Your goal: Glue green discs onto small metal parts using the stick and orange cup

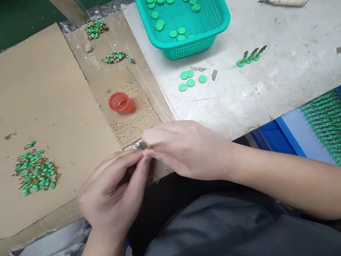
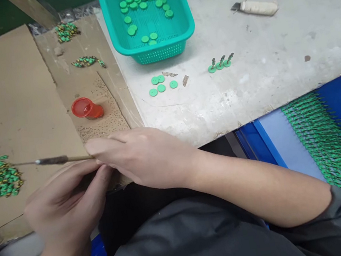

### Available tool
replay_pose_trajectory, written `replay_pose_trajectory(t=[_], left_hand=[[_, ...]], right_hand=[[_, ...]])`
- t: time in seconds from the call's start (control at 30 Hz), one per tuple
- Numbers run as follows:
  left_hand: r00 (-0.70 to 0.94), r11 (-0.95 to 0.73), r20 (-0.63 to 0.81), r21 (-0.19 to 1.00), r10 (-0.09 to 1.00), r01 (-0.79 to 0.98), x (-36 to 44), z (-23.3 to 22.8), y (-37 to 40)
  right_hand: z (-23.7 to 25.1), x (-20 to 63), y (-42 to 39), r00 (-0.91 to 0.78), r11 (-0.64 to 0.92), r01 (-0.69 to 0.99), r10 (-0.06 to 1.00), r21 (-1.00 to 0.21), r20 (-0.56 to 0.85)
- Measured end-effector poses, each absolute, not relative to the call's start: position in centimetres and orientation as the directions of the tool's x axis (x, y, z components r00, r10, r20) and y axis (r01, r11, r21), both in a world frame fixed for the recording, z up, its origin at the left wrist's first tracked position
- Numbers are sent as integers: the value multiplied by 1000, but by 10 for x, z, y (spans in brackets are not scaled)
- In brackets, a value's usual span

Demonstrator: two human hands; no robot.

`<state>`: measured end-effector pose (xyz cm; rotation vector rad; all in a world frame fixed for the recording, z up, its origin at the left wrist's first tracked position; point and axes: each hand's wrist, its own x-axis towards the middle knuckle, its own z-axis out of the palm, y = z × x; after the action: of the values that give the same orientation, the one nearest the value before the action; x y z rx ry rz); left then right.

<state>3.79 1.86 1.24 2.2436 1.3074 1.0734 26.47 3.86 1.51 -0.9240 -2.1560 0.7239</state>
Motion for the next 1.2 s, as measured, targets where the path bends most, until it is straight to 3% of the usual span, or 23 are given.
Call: replay_pose_trajectory(t=[0.2, 0.37, 0.47, 0.6, 0.7, 0.8, 0.93, 1.0, 1.1, 1.2], left_hand=[[277, -498, 426, 601, 861, 625, 40, 14, 20], [156, -325, 292, 728, 944, 603, 42, 19, 19], [88, -185, 162, 850, 983, 494, 41, 30, 19], [103, 43, -70, 968, 992, 245, 38, 54, 18], [180, 104, -121, 989, 976, 101, 38, 68, 16], [220, 121, -134, 990, 966, 69, 39, 72, 17], [217, 80, -114, 984, 970, 158, 38, 64, 22], [209, -26, -34, 959, 977, 281, 36, 57, 24], [259, -312, 206, 816, 944, 488, 33, 45, 27], [354, -499, 355, 669, 865, 550, 29, 33, 27]], right_hand=[[13, 264, 45, -471, 545, 328, 803, -772, 366], [13, 280, 35, -134, 254, 186, 963, -949, 232], [12, 291, 24, -58, 116, 59, 992, -991, 113], [10, 296, 18, -88, 83, 0, 993, -997, 82], [9, 294, 17, -78, 84, -3, 993, -996, 84], [9, 291, 17, -72, 88, 10, 994, -996, 87], [7, 292, 15, -84, 90, 32, 993, -995, 87], [8, 293, 15, -79, 129, 89, 989, -988, 122], [12, 291, 15, -93, 262, 247, 965, -933, 246], [17, 282, 16, -172, 411, 309, 911, -858, 375]])
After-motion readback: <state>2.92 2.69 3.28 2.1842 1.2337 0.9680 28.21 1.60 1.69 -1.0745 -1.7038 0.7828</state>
